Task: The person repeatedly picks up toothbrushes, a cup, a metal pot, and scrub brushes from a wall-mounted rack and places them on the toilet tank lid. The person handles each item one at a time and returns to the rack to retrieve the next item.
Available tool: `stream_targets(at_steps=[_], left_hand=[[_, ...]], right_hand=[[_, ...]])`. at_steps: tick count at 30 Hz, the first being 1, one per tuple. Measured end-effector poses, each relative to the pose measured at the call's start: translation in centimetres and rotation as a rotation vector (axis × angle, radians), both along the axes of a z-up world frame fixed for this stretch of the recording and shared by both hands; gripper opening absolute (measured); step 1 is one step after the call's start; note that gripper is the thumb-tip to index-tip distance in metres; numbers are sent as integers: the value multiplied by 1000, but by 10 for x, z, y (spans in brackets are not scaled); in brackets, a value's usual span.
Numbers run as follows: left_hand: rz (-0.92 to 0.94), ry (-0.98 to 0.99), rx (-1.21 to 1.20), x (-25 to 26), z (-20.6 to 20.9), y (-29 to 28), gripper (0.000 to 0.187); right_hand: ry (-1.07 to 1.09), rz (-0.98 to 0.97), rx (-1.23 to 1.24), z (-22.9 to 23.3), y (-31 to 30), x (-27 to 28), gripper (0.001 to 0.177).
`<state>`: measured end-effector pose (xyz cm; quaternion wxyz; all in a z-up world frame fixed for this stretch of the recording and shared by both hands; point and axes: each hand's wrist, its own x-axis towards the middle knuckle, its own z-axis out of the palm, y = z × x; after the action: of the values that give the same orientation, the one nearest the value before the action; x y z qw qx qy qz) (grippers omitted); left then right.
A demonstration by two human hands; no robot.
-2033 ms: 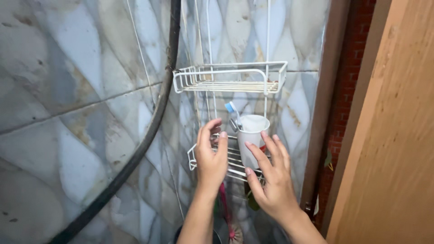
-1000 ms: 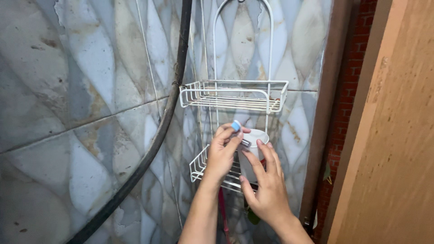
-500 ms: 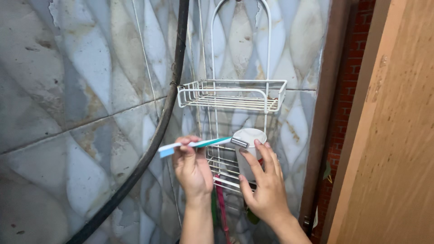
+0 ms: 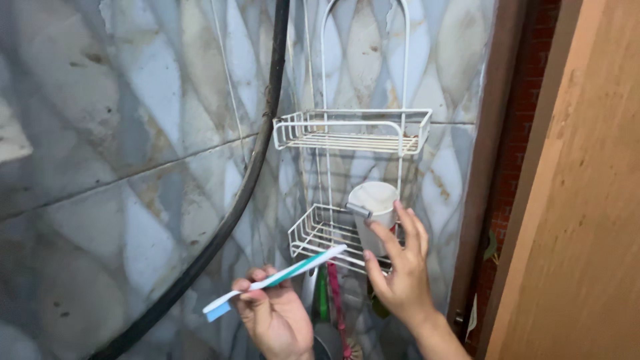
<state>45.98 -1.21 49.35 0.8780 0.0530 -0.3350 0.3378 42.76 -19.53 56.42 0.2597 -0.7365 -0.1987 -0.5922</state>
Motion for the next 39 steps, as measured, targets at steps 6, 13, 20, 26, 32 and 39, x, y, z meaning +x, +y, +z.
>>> stream_targets(at_steps=[6, 13, 20, 26, 32, 39], left_hand=[[23, 64, 87, -8, -24, -1, 16], [4, 118, 163, -26, -36, 7, 16], [-29, 318, 396, -26, -10, -19, 17], [-91, 324, 508, -23, 10, -42, 23], [-97, 358, 516, -32, 5, -44, 23], [-56, 434, 571, -70, -30, -32, 26]], right_hand=[[47, -15, 33, 3, 1, 4, 56], [119, -12, 92, 1, 3, 2, 48], [193, -11, 115, 6, 2, 8, 45], [161, -19, 125, 2, 4, 2, 44], [48, -67, 107, -3, 8, -30, 43], [196, 196, 200, -62, 33, -98, 41]])
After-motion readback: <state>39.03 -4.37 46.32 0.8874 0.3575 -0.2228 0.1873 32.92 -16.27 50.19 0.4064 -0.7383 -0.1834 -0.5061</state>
